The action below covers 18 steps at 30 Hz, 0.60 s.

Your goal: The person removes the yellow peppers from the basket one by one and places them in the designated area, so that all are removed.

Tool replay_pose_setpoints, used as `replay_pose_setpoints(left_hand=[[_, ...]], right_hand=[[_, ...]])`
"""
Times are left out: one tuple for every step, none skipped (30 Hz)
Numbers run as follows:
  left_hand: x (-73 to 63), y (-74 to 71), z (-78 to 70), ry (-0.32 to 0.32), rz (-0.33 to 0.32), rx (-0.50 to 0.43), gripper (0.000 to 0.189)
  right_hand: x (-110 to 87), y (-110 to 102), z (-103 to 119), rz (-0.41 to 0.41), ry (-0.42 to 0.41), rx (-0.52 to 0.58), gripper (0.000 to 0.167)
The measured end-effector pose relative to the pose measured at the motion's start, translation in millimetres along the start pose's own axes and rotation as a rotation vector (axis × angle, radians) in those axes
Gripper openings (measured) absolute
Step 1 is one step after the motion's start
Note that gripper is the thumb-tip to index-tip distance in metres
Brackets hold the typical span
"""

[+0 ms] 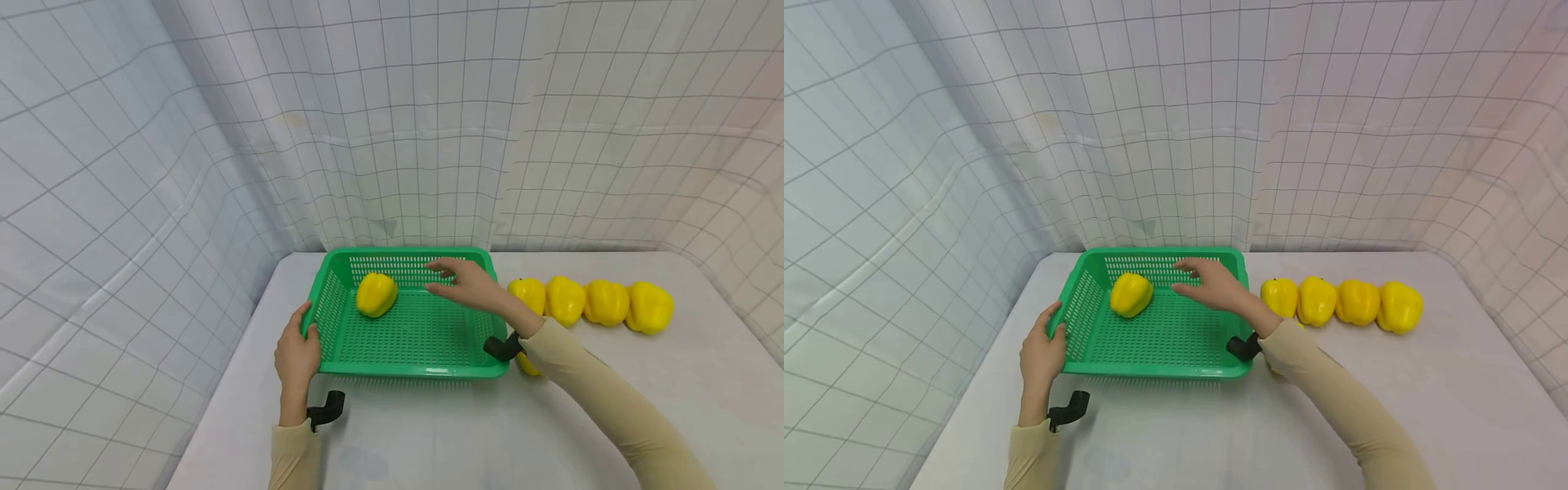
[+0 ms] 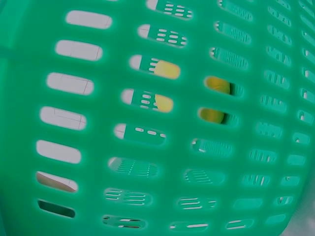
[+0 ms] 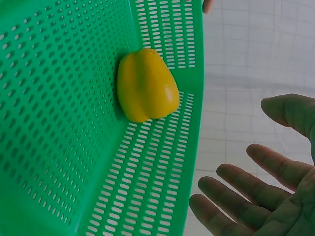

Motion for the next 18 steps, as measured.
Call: replay_pose_setpoints(left_hand=[[-0.1, 0.1, 0.1, 0.000, 0.000, 0.001, 0.043], [-0.2, 0.2, 0.2, 0.000, 0.001, 0.000, 0.043], [-0.3, 0.3, 0.3, 0.000, 0.000, 0.001, 0.043], [-0.5, 0.2, 0.4, 0.000, -0.001, 0.002, 0.043], [-0.5, 0.2, 0.5, 0.000, -0.002, 0.003, 0.043], [-0.5, 0.1, 0.6, 0.001, -0.004, 0.006, 0.043], [-0.4, -0.2, 0.8, -0.001, -0.006, 0.008, 0.043], [-0.4, -0.4, 0.9, -0.001, -0.007, 0.008, 0.043], [-0.4, -0.6, 1.0, -0.002, -0.008, 0.009, 0.043], [-0.4, -0.9, 1.0, -0.003, -0.007, 0.007, 0.043], [-0.3, -1.0, 1.0, -0.003, -0.004, 0.005, 0.043], [-0.4, -1.2, 0.7, -0.004, -0.002, 0.005, 0.043], [-0.4, -1.3, 0.6, -0.006, 0.002, 0.004, 0.043], [-0.4, -1.4, 0.3, -0.007, 0.005, 0.003, 0.043], [-0.6, -1.5, 0.0, -0.008, 0.009, 0.001, 0.043], [-0.8, -1.6, -0.3, -0.008, 0.012, 0.001, 0.043], [-0.8, -1.6, -0.5, -0.009, 0.013, 0.003, 0.043], [-0.9, -1.7, -0.8, -0.008, 0.013, 0.002, 0.043]], right_hand=[[3.7, 1.2, 0.6, 0.017, 0.009, 0.000, 0.046], [7.7, 2.7, 0.9, 0.032, 0.016, -0.001, 0.047], [11.5, 4.4, 1.2, 0.048, 0.022, -0.002, 0.048], [15.4, 6.2, 1.3, 0.063, 0.025, -0.005, 0.049], [19.3, 8.0, 1.5, 0.076, 0.029, -0.013, 0.049], [23.1, 9.9, 1.7, 0.086, 0.033, -0.020, 0.050], [27.0, 11.8, 2.0, 0.095, 0.036, -0.028, 0.051], [30.9, 13.7, 2.2, 0.102, 0.033, -0.037, 0.051], [34.7, 15.6, 2.6, 0.108, 0.033, -0.040, 0.052], [38.5, 17.5, 2.6, 0.112, 0.033, -0.046, 0.052], [42.1, 19.3, 3.1, 0.118, 0.036, -0.046, 0.053], [45.6, 21.0, 3.6, 0.121, 0.039, -0.047, 0.053], [49.2, 22.7, 4.0, 0.125, 0.042, -0.045, 0.054], [52.7, 24.4, 4.1, 0.129, 0.045, -0.043, 0.054], [56.0, 26.2, 4.4, 0.134, 0.053, -0.046, 0.054], [59.3, 27.8, 4.5, 0.137, 0.060, -0.047, 0.054], [62.3, 29.4, 5.1, 0.142, 0.066, -0.049, 0.053], [65.5, 31.0, 5.2, 0.145, 0.074, -0.053, 0.053]])
Point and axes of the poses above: each hand's wrist, its own x-axis towards the middle knuckle, its own y-axis out of the palm, z = x × y, the point moved 1 cm from there along x, towards the middle knuckle, and after that the axes turned 15 degrees about z, right-handed, at the moved point
